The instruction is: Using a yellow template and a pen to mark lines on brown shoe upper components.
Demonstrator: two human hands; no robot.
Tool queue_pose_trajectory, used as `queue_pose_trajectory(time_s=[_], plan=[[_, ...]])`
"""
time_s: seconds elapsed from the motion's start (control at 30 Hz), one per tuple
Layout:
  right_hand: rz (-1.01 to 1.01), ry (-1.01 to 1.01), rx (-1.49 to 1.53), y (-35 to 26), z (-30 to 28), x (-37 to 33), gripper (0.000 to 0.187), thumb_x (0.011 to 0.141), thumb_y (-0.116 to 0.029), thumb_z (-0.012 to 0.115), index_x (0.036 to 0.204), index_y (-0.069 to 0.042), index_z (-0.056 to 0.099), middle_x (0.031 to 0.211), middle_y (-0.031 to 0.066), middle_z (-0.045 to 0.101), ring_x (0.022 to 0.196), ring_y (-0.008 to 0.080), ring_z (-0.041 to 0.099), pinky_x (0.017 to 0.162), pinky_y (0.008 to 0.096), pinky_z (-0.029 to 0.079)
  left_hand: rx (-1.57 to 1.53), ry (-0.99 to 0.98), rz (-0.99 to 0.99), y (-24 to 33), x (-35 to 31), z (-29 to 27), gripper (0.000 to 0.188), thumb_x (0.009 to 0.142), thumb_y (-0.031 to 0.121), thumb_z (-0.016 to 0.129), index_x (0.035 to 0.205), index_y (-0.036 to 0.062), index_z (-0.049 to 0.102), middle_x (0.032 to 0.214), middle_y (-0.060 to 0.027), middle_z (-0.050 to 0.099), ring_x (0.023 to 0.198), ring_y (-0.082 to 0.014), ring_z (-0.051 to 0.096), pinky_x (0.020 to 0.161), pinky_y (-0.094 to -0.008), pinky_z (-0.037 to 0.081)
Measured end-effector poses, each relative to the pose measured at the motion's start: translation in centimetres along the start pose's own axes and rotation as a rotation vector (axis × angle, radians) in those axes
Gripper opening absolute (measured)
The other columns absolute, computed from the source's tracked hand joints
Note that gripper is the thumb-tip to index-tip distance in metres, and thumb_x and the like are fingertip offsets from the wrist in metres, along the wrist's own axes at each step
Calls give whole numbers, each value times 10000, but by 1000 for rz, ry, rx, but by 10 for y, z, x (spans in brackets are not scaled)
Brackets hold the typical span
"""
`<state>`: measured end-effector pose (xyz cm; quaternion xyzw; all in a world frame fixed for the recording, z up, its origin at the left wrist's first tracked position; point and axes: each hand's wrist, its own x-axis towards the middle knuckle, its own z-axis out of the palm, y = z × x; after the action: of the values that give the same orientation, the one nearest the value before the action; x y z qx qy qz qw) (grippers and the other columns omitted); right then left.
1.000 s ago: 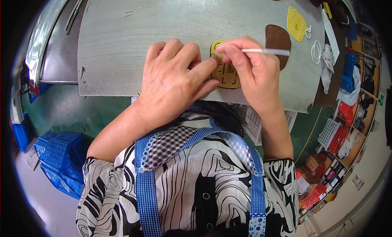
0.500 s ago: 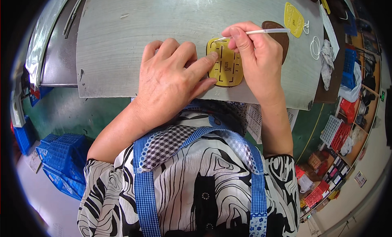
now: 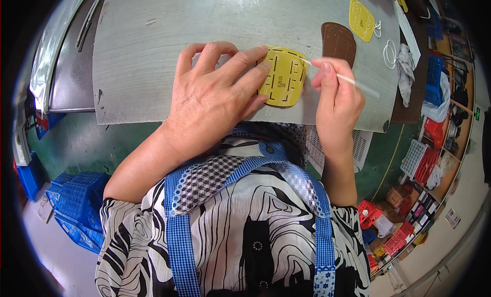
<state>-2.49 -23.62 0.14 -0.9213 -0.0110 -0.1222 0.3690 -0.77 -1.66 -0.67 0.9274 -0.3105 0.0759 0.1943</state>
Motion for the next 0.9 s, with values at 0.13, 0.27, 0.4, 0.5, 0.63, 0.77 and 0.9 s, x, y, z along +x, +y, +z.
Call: queue_pose_trajectory(time_s=[0.13,0.27,0.4,0.5,0.63,0.77,0.9], plan=[[-24,0,-20,-1,-3,-28,212,1061,-160,576,967,-7,688,803,121,644,709,262,624,669,380,492,1,5,17,-3,0,1,501,775,288,835,1245,186,692,1384,80,634,1178,-227,568,1093,-465,373],[26,-1,121,-8,-7,-24,202,1048,-158,607,956,4,685,792,120,638,712,261,624,657,371,485,-9,7,25,-5,2,-2,486,793,306,823,1241,178,685,1364,67,650,1168,-244,570,1113,-480,368],[-100,25,341,-7,14,3,191,1041,-158,618,940,-9,682,792,122,640,721,267,639,654,368,494,-54,19,4,-6,5,-2,470,803,315,814,1229,170,679,1348,56,662,1154,-259,572,1107,-471,377],[-215,-7,95,-9,27,9,168,1029,-154,627,946,-18,680,804,128,646,731,294,642,667,388,504,-73,20,0,-6,5,0,466,806,319,806,1224,162,674,1342,55,668,1143,-265,573,1097,-460,388],[-236,-16,51,-13,27,8,123,999,-133,646,936,-29,664,837,131,644,757,340,629,664,410,495,-70,29,16,-7,4,0,469,806,319,799,1226,153,675,1353,58,664,1138,-266,574,1088,-456,397],[-250,-124,52,-22,16,-20,93,975,-111,660,924,-33,658,841,131,633,759,345,615,660,424,485,-67,40,13,-7,3,1,478,806,318,793,1235,142,678,1355,55,665,1136,-266,576,1090,-451,397],[-220,-141,76,-25,10,-27,93,977,-92,653,911,-27,658,818,134,620,739,330,607,651,424,475,-64,52,16,-7,2,2,482,810,318,787,1243,137,678,1359,52,663,1139,-265,575,1093,-452,396]])
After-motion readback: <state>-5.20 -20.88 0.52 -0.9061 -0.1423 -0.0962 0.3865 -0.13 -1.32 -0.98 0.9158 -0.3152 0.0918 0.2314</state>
